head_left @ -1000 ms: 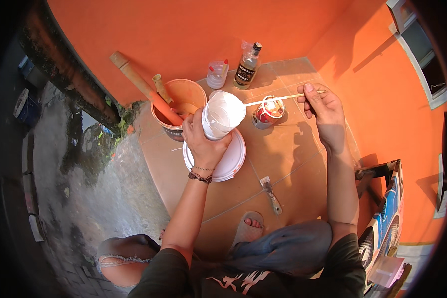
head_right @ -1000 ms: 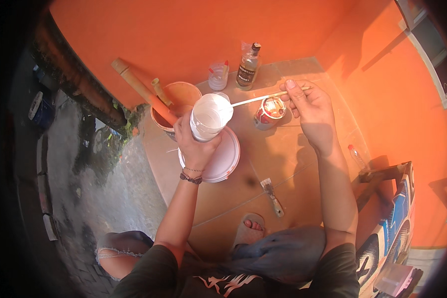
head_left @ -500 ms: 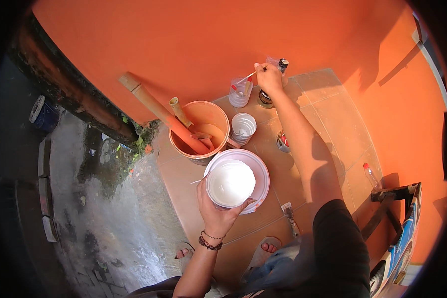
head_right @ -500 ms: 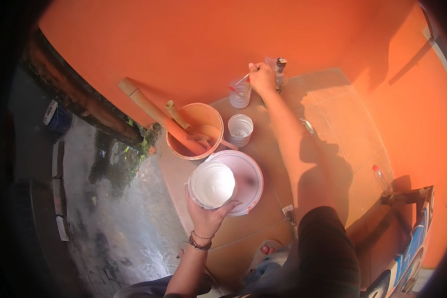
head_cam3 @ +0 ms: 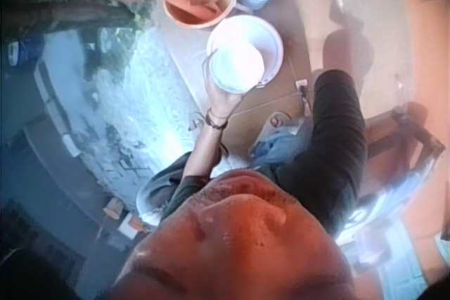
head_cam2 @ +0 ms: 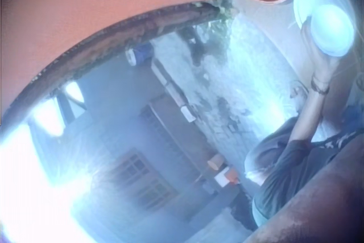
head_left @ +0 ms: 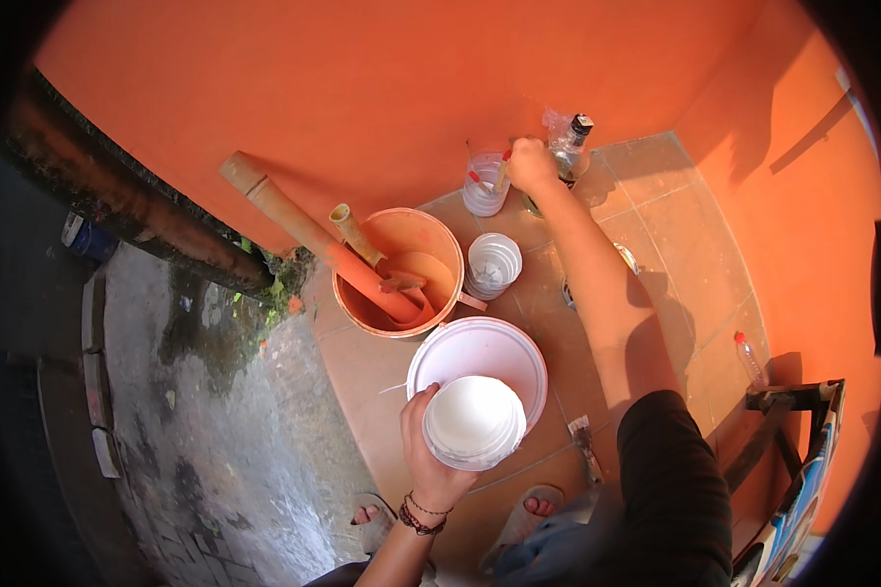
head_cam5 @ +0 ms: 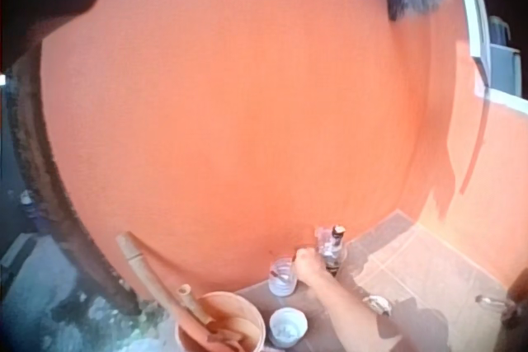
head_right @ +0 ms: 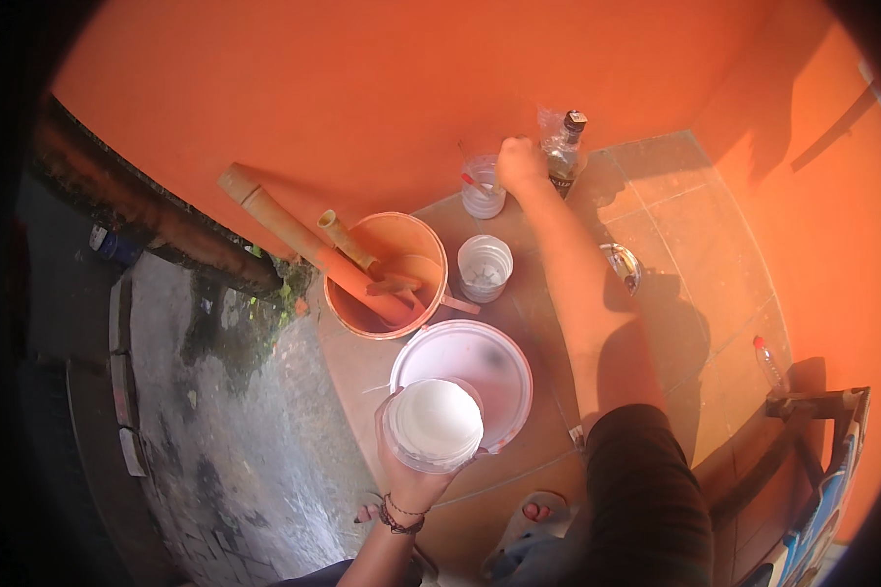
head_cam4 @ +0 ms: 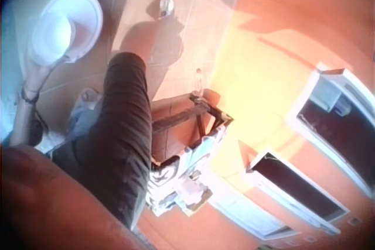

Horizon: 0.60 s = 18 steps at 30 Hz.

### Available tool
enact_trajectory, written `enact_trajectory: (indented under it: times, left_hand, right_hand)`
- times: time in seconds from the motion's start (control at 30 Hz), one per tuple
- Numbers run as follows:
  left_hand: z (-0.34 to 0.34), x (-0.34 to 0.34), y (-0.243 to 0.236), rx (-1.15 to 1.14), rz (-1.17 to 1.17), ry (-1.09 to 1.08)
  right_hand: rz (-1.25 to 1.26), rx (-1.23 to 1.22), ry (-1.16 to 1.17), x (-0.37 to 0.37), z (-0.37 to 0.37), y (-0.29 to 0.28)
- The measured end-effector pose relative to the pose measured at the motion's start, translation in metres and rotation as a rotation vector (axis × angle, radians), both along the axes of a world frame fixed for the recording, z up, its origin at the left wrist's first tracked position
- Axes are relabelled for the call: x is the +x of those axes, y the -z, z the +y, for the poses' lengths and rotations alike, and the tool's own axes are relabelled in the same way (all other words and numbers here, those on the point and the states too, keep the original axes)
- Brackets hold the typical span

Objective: The person prepares white paint by mixing it in a small container, then uses a paintbrush to apply white paint to the wooden door frame. The person sits on the floor during preparation and stands while painting the frame.

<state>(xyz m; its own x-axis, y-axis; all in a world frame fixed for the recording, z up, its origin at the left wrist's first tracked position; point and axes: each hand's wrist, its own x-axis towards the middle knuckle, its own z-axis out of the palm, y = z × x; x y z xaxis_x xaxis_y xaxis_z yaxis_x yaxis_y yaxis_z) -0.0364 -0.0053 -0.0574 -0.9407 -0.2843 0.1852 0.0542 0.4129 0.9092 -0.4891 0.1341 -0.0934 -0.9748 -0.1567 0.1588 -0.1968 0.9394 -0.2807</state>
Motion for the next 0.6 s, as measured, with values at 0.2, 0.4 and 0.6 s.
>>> enact_trajectory:
  times: [0.2, 0.4, 0.6]
  left_hand:
    - [0.004, 0.001, -0.006, 0.019, 0.033, 0.0]
    - [0.004, 0.002, -0.004, -0.002, 0.021, -0.005]
    - [0.002, 0.002, 0.0, -0.076, -0.007, 0.004]
  right_hand:
    - [0.001, -0.014, 0.041, 0.009, -0.015, 0.007]
    - [-0.117, -0.057, 0.05, 0.005, -0.017, 0.008]
    - [0.131, -0.192, -0.059, 0.018, -0.013, -0.013]
